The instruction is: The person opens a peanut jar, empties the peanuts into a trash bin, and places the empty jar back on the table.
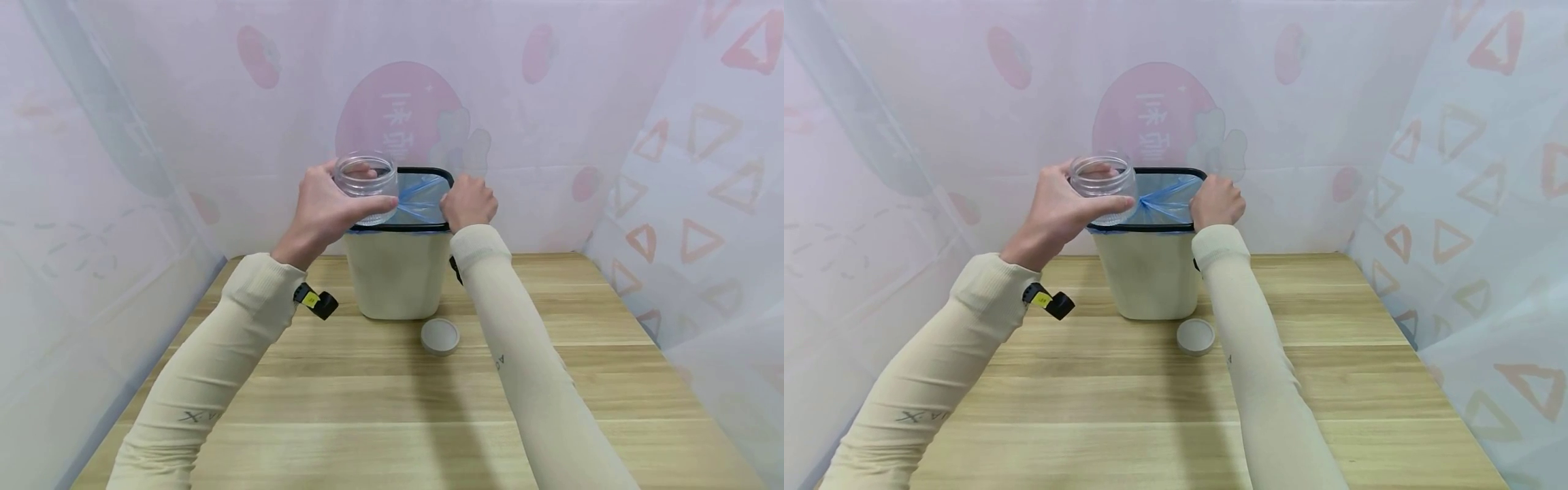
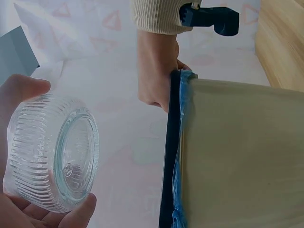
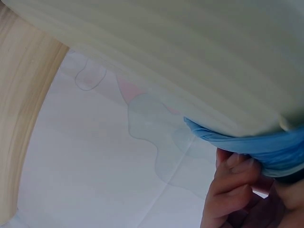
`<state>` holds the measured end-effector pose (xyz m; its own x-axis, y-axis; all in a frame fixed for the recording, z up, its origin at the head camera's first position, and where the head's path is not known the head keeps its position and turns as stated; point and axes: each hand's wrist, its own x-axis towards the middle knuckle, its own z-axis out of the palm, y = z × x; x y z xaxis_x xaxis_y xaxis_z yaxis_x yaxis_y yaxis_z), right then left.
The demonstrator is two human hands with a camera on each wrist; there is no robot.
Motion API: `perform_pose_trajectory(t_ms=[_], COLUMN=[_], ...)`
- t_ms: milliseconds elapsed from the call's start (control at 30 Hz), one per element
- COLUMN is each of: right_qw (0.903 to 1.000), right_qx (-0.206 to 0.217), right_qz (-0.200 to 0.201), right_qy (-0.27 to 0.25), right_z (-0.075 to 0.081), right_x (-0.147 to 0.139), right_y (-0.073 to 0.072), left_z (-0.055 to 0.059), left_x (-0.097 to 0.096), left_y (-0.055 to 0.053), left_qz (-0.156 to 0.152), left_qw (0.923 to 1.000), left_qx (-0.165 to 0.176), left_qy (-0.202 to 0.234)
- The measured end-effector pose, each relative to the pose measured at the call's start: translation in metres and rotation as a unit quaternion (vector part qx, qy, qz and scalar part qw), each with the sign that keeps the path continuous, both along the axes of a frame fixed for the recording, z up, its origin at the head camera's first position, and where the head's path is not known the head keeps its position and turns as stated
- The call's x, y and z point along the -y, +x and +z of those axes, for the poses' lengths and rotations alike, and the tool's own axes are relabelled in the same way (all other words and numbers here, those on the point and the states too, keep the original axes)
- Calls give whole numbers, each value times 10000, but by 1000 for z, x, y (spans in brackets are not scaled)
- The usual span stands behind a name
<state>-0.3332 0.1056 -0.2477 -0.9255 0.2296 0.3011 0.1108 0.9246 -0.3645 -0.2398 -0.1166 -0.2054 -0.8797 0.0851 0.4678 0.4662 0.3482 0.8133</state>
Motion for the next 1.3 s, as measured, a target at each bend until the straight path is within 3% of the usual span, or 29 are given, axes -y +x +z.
perform_pose_trajectory(t_ms=[533,1300], right_qw=[9999,9999], right_qx=[-20,-87], right_qz=[11,19], right_qy=[-129,-55], right_z=[0,2], right_x=[-2,-4], right_y=[-2,2], left_z=[-13,-49], left_x=[0,6], left_y=[21,37], left_qz=[-333,-557], left_qw=[9990,9965], left_qx=[242,628], left_qy=[179,49])
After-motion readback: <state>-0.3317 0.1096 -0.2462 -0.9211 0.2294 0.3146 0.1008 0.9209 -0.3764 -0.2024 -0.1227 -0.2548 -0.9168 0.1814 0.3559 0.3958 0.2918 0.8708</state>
